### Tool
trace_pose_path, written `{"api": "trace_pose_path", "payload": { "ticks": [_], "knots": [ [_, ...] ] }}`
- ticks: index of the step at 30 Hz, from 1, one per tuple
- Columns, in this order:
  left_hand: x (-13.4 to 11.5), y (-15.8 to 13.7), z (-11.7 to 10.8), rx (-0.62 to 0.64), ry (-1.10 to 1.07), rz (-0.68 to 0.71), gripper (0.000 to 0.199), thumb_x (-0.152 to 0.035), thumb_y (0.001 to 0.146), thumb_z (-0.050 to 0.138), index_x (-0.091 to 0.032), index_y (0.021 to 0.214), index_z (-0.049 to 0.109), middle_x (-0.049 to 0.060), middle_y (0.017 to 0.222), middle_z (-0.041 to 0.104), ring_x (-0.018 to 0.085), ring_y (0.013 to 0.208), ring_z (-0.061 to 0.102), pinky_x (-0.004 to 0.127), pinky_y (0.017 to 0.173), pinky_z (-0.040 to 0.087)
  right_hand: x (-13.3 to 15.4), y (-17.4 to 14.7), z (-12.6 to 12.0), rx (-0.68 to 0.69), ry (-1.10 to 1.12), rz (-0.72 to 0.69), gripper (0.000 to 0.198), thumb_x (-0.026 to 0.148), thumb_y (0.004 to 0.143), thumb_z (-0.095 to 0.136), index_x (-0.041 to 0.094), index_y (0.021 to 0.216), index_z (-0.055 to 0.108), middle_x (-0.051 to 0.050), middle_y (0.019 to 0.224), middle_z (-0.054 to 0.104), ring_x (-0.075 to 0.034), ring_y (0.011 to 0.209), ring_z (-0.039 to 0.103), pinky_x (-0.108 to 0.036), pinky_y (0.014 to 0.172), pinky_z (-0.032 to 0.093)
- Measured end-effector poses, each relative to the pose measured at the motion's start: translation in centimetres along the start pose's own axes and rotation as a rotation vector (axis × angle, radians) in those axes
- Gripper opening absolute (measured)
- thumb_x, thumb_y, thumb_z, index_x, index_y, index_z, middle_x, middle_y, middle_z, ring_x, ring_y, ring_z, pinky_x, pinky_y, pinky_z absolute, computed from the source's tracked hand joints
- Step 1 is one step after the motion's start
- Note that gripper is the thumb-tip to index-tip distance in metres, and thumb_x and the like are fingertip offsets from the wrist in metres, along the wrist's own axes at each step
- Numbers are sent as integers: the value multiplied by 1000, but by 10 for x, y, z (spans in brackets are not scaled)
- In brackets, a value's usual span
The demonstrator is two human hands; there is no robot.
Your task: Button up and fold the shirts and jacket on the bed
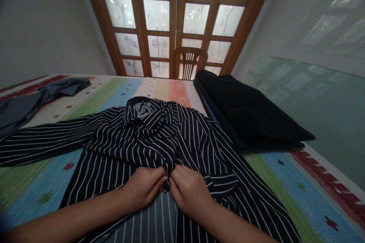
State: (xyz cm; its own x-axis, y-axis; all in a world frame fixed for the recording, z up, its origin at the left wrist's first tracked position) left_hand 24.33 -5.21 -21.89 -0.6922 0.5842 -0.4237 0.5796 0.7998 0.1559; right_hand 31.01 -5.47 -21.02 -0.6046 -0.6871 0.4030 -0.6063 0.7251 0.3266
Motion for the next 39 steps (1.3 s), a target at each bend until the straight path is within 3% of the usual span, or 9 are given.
{"api": "trace_pose_path", "payload": {
  "ticks": [3, 9, 15, 24, 30, 34, 39],
  "knots": [
    [0, 0, 0, 39, -70, -10, 19, -21, 81, 30, -18, 65, 42, -1, 55, 54, 11, 49, 51, 19, 45, 33, 1, 2, -2, 18, 100, -13, 18, 12, 75, 32, 15, 65, 46, -3, 62, 50, -12, 59, 45, -23, 53, 34],
    [0, 2, 1, 105, -323, -54, 23, -21, 81, 32, -17, 62, 44, -2, 54, 55, 8, 51, 51, 16, 50, 35, -14, 2, 2, 70, 343, 173, 18, 14, 69, 36, 18, 51, 36, 3, 49, 38, -8, 45, 38, -19, 43, 28],
    [3, 4, 3, 144, -565, -106, 22, -20, 80, 35, -16, 61, 44, -4, 52, 55, 6, 48, 47, 14, 50, 35, -20, 1, 5, 104, 471, 239, 16, 17, 66, 38, 18, 50, 38, 5, 46, 35, -7, 43, 35, -19, 42, 27],
    [12, 3, 6, 111, -544, -193, 20, -24, 78, 38, -16, 61, 46, -5, 45, 49, 6, 41, 44, 15, 44, 32, -24, 1, 9, 163, 600, 320, 17, 22, 67, 39, 17, 51, 40, 4, 47, 38, -8, 45, 35, -19, 43, 28],
    [21, 4, 9, 101, -714, -324, 17, -23, 76, 40, -15, 62, 46, -7, 42, 45, 5, 38, 37, 14, 39, 27, -23, 3, 12, 188, 568, 331, 20, 24, 73, 39, 16, 56, 45, 4, 49, 41, -8, 46, 38, -19, 44, 31],
    [31, 7, 8, 45, -903, -398, 18, -28, 76, 40, -16, 64, 44, -8, 43, 46, 3, 33, 31, 14, 35, 24, -19, 4, 9, 153, 460, 276, 21, 23, 77, 39, 16, 60, 48, 3, 53, 46, -8, 50, 44, -20, 48, 35],
    [49, 11, -1, -81, -1045, -471, 19, -32, 76, 41, -16, 65, 43, -8, 42, 47, 3, 29, 28, 14, 31, 19, -2, 1, 4, 148, 200, 14, 19, 22, 78, 39, 16, 65, 50, 1, 59, 50, -9, 55, 46, -21, 51, 34]
  ]
}}
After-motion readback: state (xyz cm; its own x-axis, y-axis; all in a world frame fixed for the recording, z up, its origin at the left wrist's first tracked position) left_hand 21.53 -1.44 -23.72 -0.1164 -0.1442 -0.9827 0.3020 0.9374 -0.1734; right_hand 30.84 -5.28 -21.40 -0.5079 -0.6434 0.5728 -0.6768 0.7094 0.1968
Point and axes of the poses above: each hand's wrist, its own y-axis towards the middle knuckle, its own z-axis out of the palm, x = y × z, the point moved 8 cm from there along y, towards the middle knuckle
